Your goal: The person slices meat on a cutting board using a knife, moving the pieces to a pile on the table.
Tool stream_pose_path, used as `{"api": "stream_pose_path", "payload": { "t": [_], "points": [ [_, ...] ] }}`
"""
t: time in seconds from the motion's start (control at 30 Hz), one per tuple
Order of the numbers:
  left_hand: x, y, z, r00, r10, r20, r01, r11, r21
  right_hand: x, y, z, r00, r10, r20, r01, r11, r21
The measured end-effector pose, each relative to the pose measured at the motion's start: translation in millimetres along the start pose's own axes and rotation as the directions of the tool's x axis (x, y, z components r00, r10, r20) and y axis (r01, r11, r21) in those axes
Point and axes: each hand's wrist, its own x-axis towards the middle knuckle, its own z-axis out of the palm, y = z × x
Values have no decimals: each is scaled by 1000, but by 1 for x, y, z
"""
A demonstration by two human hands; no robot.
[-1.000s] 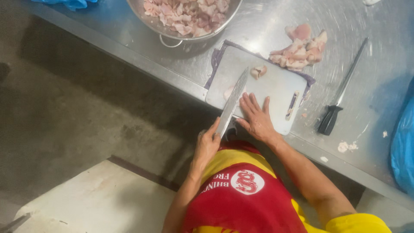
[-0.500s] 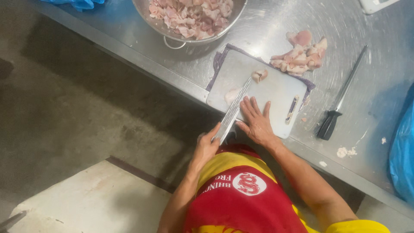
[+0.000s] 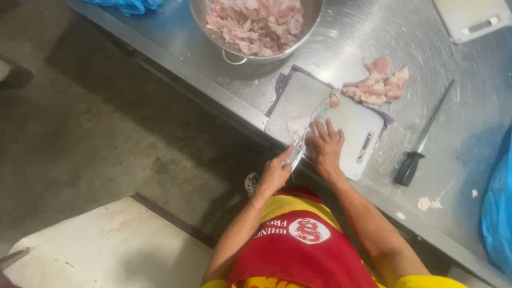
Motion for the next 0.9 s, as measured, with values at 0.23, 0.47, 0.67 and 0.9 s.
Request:
{"api": "stream_pose_path", "payload": {
  "t": [0.23, 0.47, 0.67, 0.9],
  "points": [
    [-74, 8, -54, 761, -540, 359, 547, 832, 92, -5, 32, 15, 982, 134, -136, -129, 991, 47],
    [-138, 11, -112, 593, -760, 268, 801, 589, -102, 34, 107, -55, 838, 516, -177, -93, 456, 885],
    [-137, 47, -137, 511, -859, 40, 838, 487, -247, 145, 49, -192, 792, 305, -529, 379, 434, 817],
    [-130, 63, -139, 524, -849, -72, 756, 503, -419, 346, -73, -113, 927, 248, -282, 203, 301, 932]
  ]
}}
